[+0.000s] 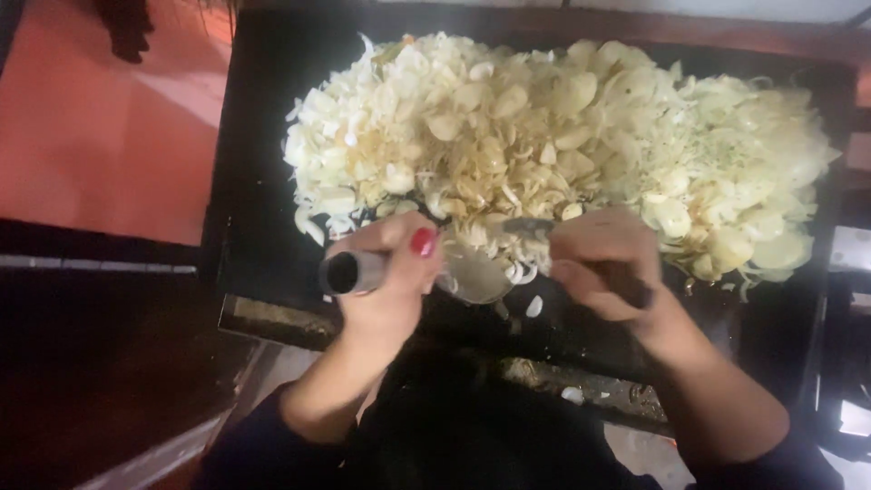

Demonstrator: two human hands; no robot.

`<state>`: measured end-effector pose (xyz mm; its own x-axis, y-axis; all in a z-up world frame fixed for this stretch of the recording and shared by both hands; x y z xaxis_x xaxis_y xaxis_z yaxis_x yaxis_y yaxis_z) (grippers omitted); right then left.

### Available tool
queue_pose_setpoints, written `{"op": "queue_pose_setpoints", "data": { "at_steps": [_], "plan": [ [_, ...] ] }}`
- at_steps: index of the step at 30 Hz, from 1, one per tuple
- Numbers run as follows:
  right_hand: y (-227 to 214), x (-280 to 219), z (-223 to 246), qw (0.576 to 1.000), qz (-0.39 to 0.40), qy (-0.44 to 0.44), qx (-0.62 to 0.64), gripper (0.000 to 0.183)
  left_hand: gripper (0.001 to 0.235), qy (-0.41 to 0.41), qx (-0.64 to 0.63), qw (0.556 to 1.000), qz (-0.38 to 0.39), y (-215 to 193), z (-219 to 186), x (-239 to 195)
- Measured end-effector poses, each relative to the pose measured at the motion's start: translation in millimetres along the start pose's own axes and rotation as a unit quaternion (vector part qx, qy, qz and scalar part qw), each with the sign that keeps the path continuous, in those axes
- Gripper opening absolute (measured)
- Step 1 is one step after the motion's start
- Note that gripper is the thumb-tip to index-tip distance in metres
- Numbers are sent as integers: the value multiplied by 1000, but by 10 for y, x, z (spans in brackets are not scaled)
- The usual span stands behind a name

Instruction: Stir-frying a large quantity of sliced onions and potatoes on a flat-top grill using two spatulas.

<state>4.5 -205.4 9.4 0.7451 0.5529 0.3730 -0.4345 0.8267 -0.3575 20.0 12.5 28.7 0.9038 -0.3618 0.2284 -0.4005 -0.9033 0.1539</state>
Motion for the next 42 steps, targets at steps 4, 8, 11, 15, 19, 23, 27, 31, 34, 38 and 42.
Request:
{"op": "queue_pose_setpoints", "data": {
  "at_steps": [4,8,11,15,19,23,27,31,34,38,42],
  "plan": [
    [74,132,-3,998,41,-25,-32,23,22,-11,77,996,37,167,52,-14],
    [3,278,126,996,42,-54,-49,15,26,-2,94,995,42,150,167,73],
    [146,221,-168,997,12,-40,-61,14,26,25,71,997,31,106,131,113],
    [99,328,-120,995,-12,-41,-91,10,31,47,61,997,27,98,132,96],
    [268,440,-251,997,21,-24,-77,8,38,25,25,999,20,95,192,49],
    [322,649,-249,999,29,14,-31,11,38,11,36,999,11,16,224,6],
    [298,662,-375,996,21,56,-63,16,33,41,35,998,25,21,233,38],
    [441,693,-305,997,19,41,-58,19,27,28,27,999,-7,-88,267,-117],
    [333,641,-294,997,-1,31,-69,17,25,36,-9,999,-1,-63,355,-29],
    [438,559,-457,996,-1,49,-68,24,25,44,11,999,17,-68,285,-79],
    [213,95,-410,994,-73,77,-13,17,25,43,-25,999,11,-100,358,-39]
  ]
}}
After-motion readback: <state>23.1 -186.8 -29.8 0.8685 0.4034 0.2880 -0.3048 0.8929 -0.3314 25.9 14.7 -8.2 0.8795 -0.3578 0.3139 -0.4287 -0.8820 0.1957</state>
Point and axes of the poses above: each hand's wrist, its own x-axis towards the middle knuckle, its own y-axis out of the palm, z = x × y, the point moved 9 cm from there along x, towards the middle knuckle, and after that the axes turned 15 degrees about z, right-handed, at the moved point
